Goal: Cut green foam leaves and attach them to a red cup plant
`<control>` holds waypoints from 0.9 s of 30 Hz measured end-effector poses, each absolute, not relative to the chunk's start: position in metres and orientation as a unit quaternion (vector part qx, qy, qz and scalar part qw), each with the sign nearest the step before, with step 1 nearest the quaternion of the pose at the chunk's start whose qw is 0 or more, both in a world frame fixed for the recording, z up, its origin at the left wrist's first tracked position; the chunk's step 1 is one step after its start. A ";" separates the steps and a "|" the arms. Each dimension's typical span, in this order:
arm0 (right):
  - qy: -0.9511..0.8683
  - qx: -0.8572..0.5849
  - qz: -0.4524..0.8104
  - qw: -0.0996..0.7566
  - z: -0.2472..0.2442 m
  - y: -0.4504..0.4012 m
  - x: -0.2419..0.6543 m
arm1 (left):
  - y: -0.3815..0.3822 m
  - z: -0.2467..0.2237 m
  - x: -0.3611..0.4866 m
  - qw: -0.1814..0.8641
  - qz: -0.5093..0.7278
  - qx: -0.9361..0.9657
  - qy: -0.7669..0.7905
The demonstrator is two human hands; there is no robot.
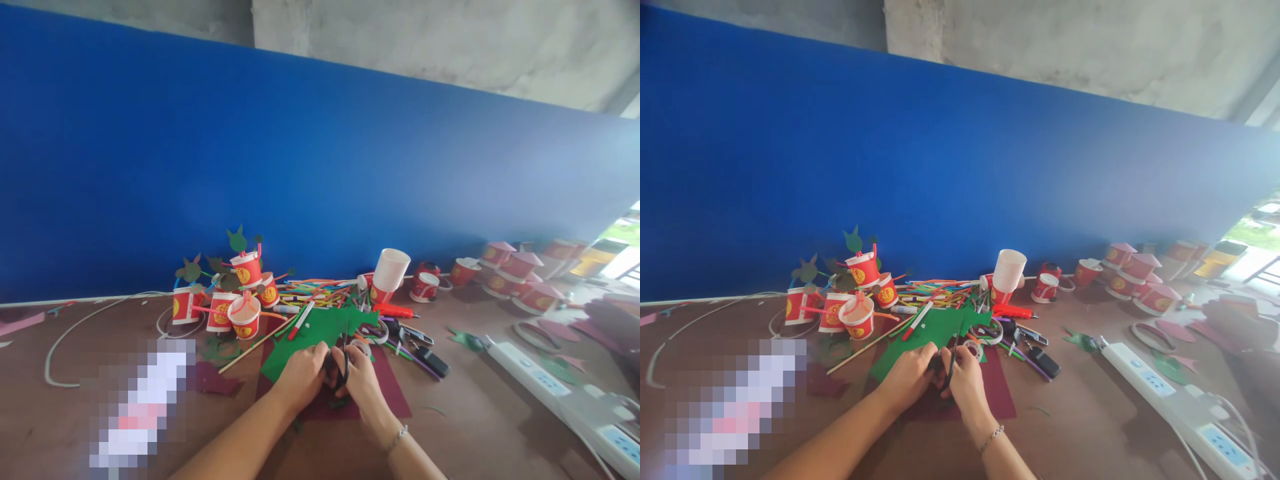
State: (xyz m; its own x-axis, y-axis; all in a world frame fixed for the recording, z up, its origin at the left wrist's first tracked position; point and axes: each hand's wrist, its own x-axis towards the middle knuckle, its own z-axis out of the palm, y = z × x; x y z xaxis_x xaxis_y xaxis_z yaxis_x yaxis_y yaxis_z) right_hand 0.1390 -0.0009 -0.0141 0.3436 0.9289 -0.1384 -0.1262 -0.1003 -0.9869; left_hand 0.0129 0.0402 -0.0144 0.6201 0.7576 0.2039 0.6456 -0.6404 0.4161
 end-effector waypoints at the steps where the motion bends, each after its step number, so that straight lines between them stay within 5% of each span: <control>1: -0.351 -0.591 0.451 0.569 -0.013 -0.001 0.139 | 0.040 -0.013 0.013 0.154 0.179 0.887 0.397; 27: -0.409 -0.640 0.454 0.465 -0.001 -0.004 0.154 | 0.043 -0.009 0.007 0.131 0.121 0.887 0.425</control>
